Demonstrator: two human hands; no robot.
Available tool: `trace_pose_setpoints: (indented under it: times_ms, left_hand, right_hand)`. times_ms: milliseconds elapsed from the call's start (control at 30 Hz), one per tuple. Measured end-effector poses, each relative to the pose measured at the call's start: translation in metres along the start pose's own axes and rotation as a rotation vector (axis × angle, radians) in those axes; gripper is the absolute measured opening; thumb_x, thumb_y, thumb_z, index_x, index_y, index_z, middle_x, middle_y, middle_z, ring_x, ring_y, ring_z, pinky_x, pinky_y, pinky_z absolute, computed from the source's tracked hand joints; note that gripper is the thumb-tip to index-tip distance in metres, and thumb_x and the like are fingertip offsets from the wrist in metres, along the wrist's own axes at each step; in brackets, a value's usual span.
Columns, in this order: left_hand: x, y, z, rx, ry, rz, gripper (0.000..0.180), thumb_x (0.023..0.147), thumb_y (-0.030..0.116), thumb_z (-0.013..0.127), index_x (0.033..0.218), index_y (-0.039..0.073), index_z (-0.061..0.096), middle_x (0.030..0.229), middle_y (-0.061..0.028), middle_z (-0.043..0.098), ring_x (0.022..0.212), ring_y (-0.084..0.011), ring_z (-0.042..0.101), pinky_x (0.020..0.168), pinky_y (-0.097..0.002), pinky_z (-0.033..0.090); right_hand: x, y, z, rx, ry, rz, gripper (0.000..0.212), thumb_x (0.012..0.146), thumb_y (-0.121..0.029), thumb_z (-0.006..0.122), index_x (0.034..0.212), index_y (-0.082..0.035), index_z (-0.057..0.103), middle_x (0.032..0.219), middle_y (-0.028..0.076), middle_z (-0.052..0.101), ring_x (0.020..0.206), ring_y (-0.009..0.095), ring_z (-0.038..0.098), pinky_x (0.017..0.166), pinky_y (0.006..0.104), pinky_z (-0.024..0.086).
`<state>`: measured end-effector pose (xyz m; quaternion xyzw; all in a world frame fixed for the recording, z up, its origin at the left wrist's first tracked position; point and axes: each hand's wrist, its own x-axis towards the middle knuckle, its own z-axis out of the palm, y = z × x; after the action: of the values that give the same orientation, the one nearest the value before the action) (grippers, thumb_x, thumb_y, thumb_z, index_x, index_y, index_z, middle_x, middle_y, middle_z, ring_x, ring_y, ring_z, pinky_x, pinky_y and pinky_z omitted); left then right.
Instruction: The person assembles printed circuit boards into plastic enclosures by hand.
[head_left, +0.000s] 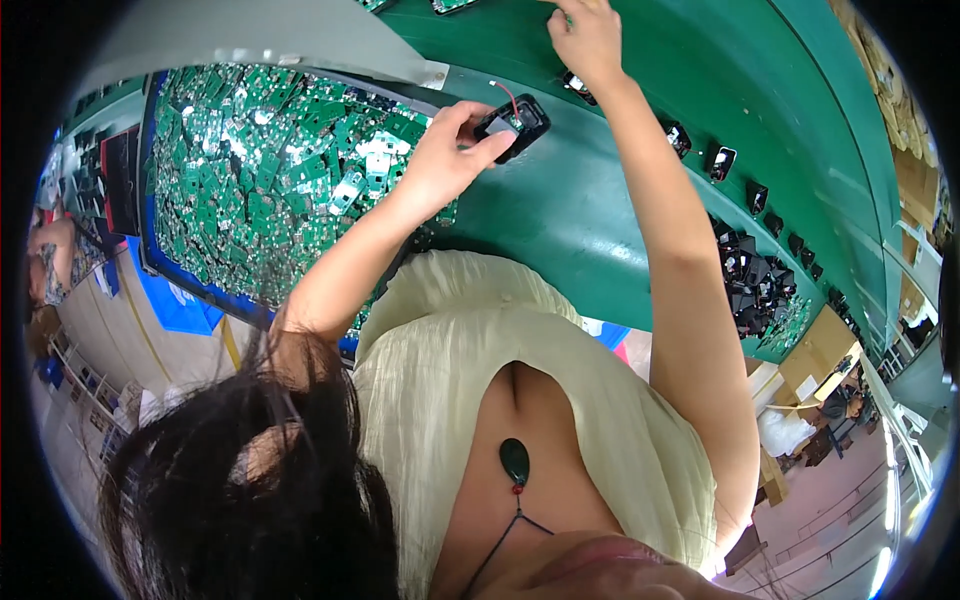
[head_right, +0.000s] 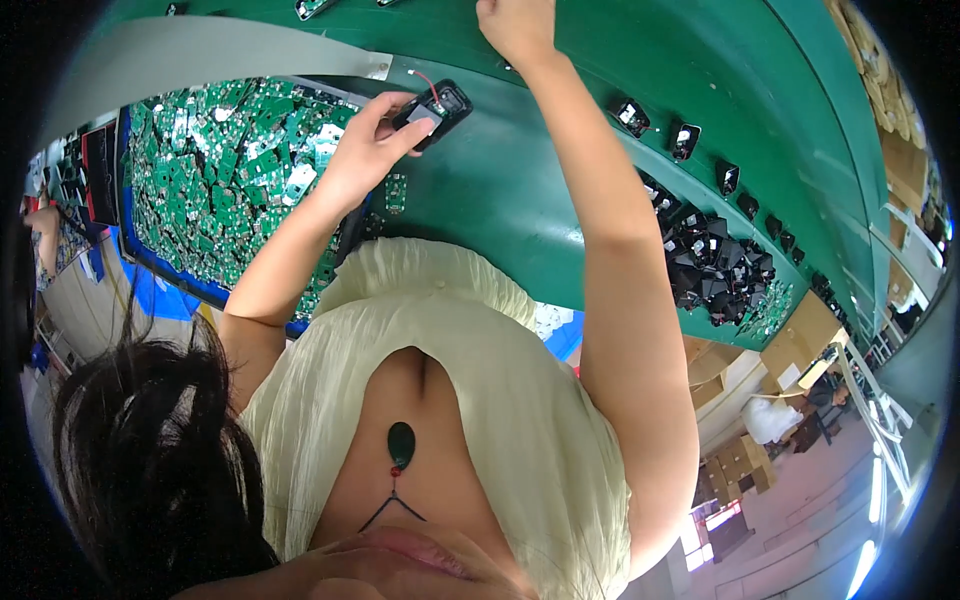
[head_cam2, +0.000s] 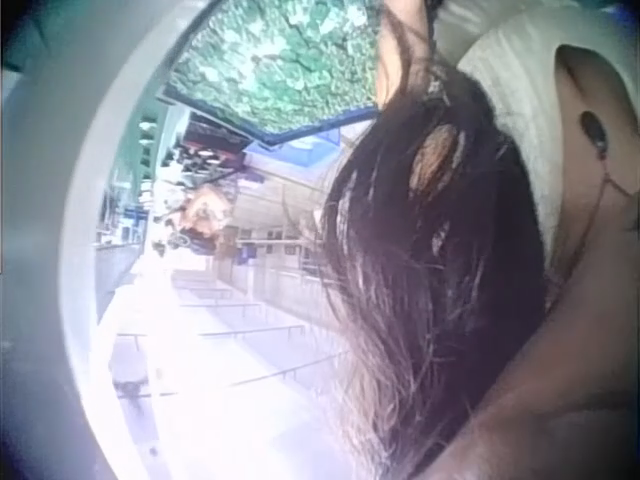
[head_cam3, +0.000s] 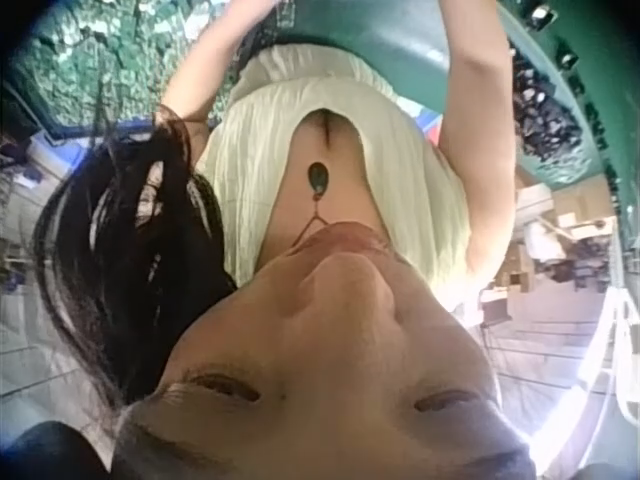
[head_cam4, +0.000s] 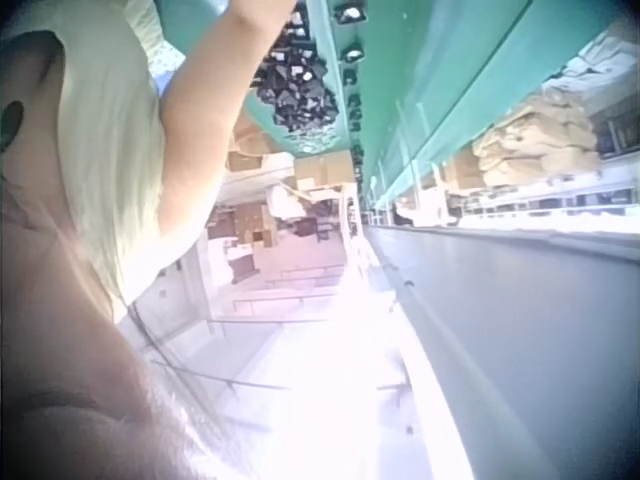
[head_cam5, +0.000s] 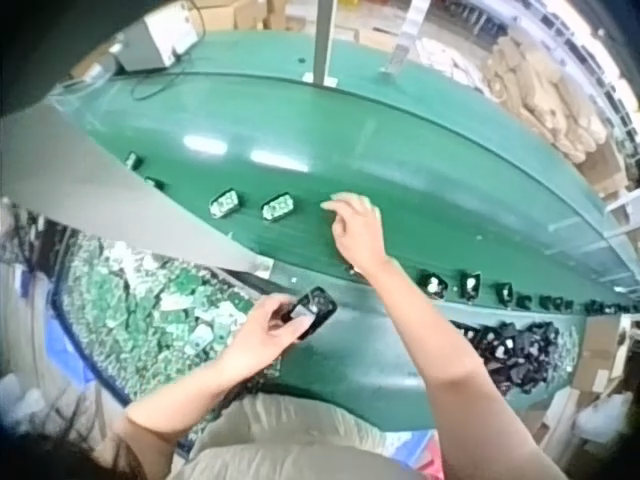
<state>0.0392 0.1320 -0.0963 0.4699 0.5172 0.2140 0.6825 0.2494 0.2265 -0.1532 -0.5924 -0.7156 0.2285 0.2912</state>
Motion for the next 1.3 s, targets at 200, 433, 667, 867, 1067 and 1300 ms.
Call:
trace_pose_setpoints:
  times_ms: [200, 433, 667, 867, 1067, 1300]
  left_hand:
    - [-0.045, -0.007, -0.001, 0.216, 0.046, 0.155, 0.033, 0.073, 0.016, 0.065, 0.099, 0.0, 0.051, 0.087, -0.0147, 0.055, 0.078, -0.0233, 0.057, 0.066, -0.0314, 0.047]
    - [-0.087, -0.006, -0.028, 0.008, 0.071, 0.01, 0.026, 0.082, 0.006, 0.05, 0.106, -0.003, 0.044, 0.088, -0.0116, 0.055, 0.073, -0.0153, 0.057, 0.059, -0.0252, 0.05]
    - [-0.119, -0.008, -0.062, -0.385, 0.355, -0.042, 0.016, 0.084, 0.009, 0.046, 0.098, 0.001, 0.045, 0.087, -0.0107, 0.054, 0.077, -0.0208, 0.058, 0.07, -0.0348, 0.051]
    - [-0.137, -0.018, -0.053, -0.43, 0.226, -0.008, 0.014, 0.09, 0.013, 0.044, 0.097, 0.001, 0.042, 0.086, -0.0138, 0.059, 0.068, -0.0198, 0.062, 0.061, -0.0293, 0.052]
    - [-0.141, -0.026, -0.028, -0.359, 0.043, -0.051, 0.015, 0.089, 0.015, 0.046, 0.097, 0.003, 0.044, 0.086, -0.013, 0.06, 0.07, -0.0175, 0.061, 0.061, -0.0269, 0.05]
    - [-0.145, -0.038, -0.014, -0.31, -0.004, -0.038, 0.014, 0.089, 0.015, 0.047, 0.096, 0.003, 0.044, 0.083, -0.0117, 0.06, 0.067, -0.0176, 0.061, 0.059, -0.0267, 0.05]
  right_hand:
    - [-0.089, -0.113, -0.011, 0.256, -0.141, -0.079, 0.016, 0.076, -0.022, 0.064, 0.085, -0.009, 0.064, 0.088, 0.003, 0.059, 0.082, 0.021, 0.053, 0.074, 0.0313, 0.043]
    - [-0.144, -0.128, 0.001, 0.695, -0.113, 0.144, 0.013, 0.075, -0.011, 0.065, 0.088, -0.01, 0.066, 0.092, 0.002, 0.061, 0.082, 0.014, 0.053, 0.075, 0.0283, 0.041]
    - [-0.172, -0.117, 0.087, -0.099, -0.304, 0.099, 0.044, 0.07, -0.023, 0.068, 0.109, -0.009, 0.053, 0.098, 0.01, 0.051, 0.094, 0.024, 0.052, 0.072, 0.0316, 0.047]
    - [-0.18, -0.117, 0.105, -0.342, -0.564, -0.007, 0.063, 0.063, -0.032, 0.069, 0.113, -0.005, 0.044, 0.114, 0.017, 0.041, 0.103, 0.033, 0.045, 0.077, 0.0381, 0.047]
    - [-0.209, -0.102, 0.096, -0.284, -0.541, 0.165, 0.052, 0.07, -0.022, 0.066, 0.113, -0.007, 0.041, 0.107, 0.014, 0.043, 0.099, 0.032, 0.048, 0.074, 0.0397, 0.048]
    - [-0.244, -0.092, 0.072, -0.287, -0.434, 0.065, 0.03, 0.073, -0.019, 0.061, 0.098, -0.006, 0.051, 0.103, 0.012, 0.045, 0.098, 0.027, 0.048, 0.072, 0.0385, 0.048]
